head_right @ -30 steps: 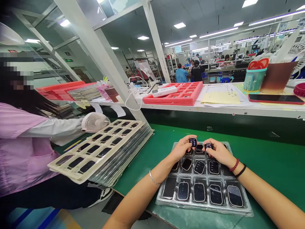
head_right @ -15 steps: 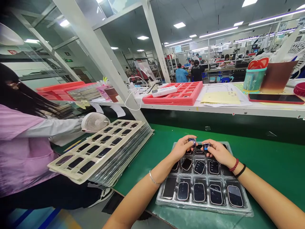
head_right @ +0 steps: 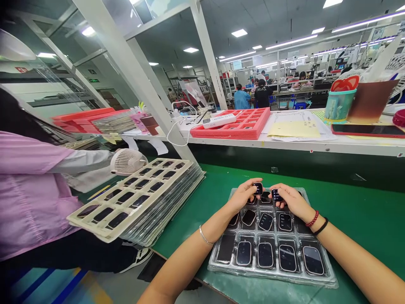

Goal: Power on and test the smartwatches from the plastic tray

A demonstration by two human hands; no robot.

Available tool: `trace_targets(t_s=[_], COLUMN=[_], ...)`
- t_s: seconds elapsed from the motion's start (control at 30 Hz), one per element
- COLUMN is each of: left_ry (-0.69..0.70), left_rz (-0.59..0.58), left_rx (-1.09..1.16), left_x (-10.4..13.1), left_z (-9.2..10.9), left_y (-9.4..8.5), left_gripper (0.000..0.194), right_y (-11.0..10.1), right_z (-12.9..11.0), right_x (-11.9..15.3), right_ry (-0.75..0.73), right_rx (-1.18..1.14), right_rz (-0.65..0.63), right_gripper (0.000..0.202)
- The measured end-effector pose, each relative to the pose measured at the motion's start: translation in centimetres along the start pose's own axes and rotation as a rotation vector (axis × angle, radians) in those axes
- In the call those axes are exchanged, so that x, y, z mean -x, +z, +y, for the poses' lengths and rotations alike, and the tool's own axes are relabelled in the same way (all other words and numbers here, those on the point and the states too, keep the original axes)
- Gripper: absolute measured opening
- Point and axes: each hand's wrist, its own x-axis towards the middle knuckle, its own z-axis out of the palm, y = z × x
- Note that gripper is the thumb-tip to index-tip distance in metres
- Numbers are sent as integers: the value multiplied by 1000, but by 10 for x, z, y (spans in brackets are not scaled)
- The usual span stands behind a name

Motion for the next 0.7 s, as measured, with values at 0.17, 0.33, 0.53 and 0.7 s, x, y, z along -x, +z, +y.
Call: trace_targets(t_s=[0.17,0.33,0.53,0.7], left_ry=[39,34,29,17], left_rz=[-6,-8,-26,-24], left_rx=[8,1,12,20], left_x=[3,3,3,3], left_z=[2,4,5,4], left_y=[2,1,2,3], left_gripper=[54,54,30,29], right_y=[1,2,1,-1], right_z=[1,-4,-2,3], right_x=[1,3,2,2], right_ry=[-19,-15,-15,-10], right_rx=[88,95,87,93], right_rz=[-19,-28,-39,-39], right_gripper=[40,41,31,36])
